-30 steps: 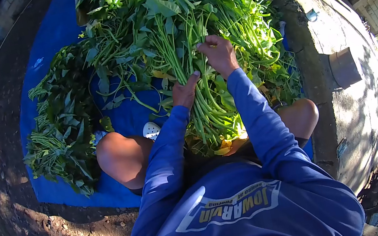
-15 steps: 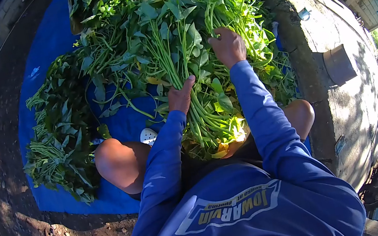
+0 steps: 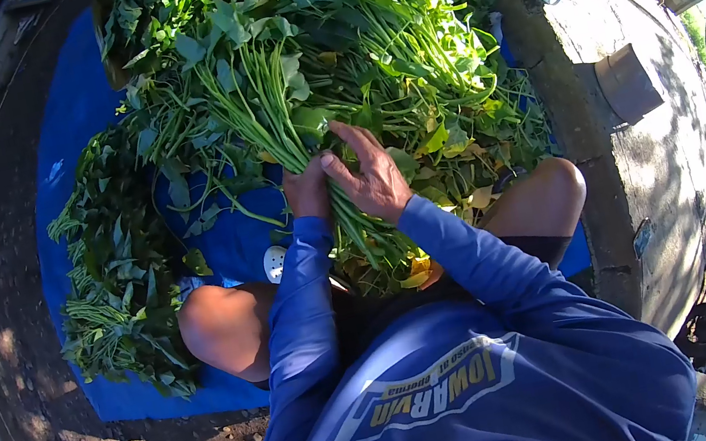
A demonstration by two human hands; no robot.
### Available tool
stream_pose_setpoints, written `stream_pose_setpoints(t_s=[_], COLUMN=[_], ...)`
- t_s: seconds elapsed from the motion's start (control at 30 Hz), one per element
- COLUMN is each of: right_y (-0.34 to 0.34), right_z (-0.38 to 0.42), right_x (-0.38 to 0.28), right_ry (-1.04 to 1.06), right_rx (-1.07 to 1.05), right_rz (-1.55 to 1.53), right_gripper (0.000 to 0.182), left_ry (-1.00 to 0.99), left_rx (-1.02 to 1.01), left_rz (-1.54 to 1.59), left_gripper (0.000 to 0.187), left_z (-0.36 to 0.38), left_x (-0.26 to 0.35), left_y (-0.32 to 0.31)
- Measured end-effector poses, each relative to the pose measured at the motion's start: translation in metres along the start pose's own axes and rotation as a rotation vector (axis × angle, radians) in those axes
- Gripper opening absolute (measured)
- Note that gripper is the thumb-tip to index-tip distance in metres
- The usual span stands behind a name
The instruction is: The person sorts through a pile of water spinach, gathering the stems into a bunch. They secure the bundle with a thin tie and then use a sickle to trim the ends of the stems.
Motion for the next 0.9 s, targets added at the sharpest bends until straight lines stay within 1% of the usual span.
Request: stream_pose_setpoints(t_s=[0.03,0.07,0.1,0.17,0.2,0.23,0.27,0.3,0.33,0.37,0.4,0.43,0.47,0.5,0.53,0.6,0.63,0.67,0.73,0.77,0.8,0.83,0.9], right_y=[-0.008,-0.018,-0.018,0.007,0.025,0.06,0.088,0.118,0.139,0.154,0.151,0.149,0.146,0.142,0.143,0.143,0.144,0.149,0.159,0.167,0.172,0.179,0.195], right_z=[0.023,0.042,0.044,0.01,-0.009,-0.036,-0.07,-0.1,-0.125,-0.142,-0.152,-0.165,-0.172,-0.177,-0.186,-0.209,-0.217,-0.229,-0.253,-0.264,-0.282,-0.288,-0.292], right_x=[0.005,0.013,0.016,0.035,0.043,0.026,0.047,0.086,0.129,0.161,0.165,0.166,0.168,0.157,0.157,0.16,0.167,0.172,0.157,0.145,0.146,0.13,0.089], right_ry=[-0.008,-0.025,-0.044,-0.135,-0.185,-0.214,-0.134,-0.094,-0.152,-0.212,-0.132,-0.046,0.032,0.112,0.068,-0.015,0.104,0.163,0.104,0.018,0.065,-0.194,-0.462], right_rx=[0.001,0.0,0.052,-0.06,-0.111,0.171,0.455,0.647,0.713,0.615,0.555,0.496,0.432,0.338,0.194,-0.098,-0.106,-0.139,-0.188,-0.273,-0.45,-0.524,-0.514], right_rz=[-0.064,-0.125,-0.128,-0.218,-0.264,-0.293,0.009,0.299,0.55,0.673,0.679,0.684,0.69,0.737,0.746,0.759,0.794,0.744,0.649,0.655,0.79,0.686,0.436], right_gripper=[0.064,0.068,0.063,0.058,0.056,0.045,0.034,0.03,0.032,0.037,0.038,0.04,0.041,0.043,0.045,0.05,0.051,0.05,0.048,0.045,0.042,0.04,0.034], left_ry=[-0.006,-0.001,0.004,0.003,0.019,0.039,0.054,0.046,0.048,0.048,0.043,0.114,0.079,0.101,0.123,0.187,0.213,0.178,0.12,0.138,0.15,0.157,0.155], left_rx=[-0.021,-0.02,-0.017,0.012,-0.023,-0.053,-0.076,-0.051,-0.043,-0.036,-0.03,-0.049,-0.066,-0.103,-0.141,-0.137,-0.132,-0.113,-0.07,-0.079,-0.085,-0.094,-0.114], left_rz=[0.047,0.009,-0.027,-0.108,-0.109,-0.106,-0.098,-0.133,-0.169,-0.207,-0.243,-0.3,-0.328,-0.333,-0.337,-0.263,-0.219,-0.238,-0.28,-0.273,-0.278,-0.28,-0.247], left_gripper=[0.028,0.028,0.028,0.028,0.029,0.03,0.03,0.032,0.032,0.032,0.032,0.031,0.032,0.033,0.033,0.034,0.035,0.036,0.038,0.041,0.042,0.042,0.043], left_z=[0.0,0.001,0.003,-0.004,-0.011,-0.018,-0.023,-0.022,-0.019,-0.013,-0.012,-0.018,-0.021,-0.024,-0.026,-0.025,-0.025,-0.025,-0.015,-0.013,-0.013,-0.016,-0.019], left_x=[0.005,0.003,0.0,0.007,0.008,0.008,0.007,0.014,0.015,0.016,0.019,0.009,-0.001,-0.008,-0.012,-0.023,-0.022,-0.02,-0.007,-0.006,-0.008,-0.011,-0.014], left_y=[0.0,0.001,0.002,-0.01,-0.012,-0.008,-0.008,-0.012,-0.017,-0.023,-0.028,-0.026,-0.023,-0.02,-0.017,-0.014,-0.017,-0.018,-0.026,-0.025,-0.023,-0.022,-0.022])
Point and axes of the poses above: each hand's wrist, its own z-axis away from the middle knuckle, its own y-axis out of the back of the hand, x = y × z, the point moved 2 cm from there along -z, towards the middle knuckle, and after that the axes turned 12 degrees about x, right-handed, at the moved point
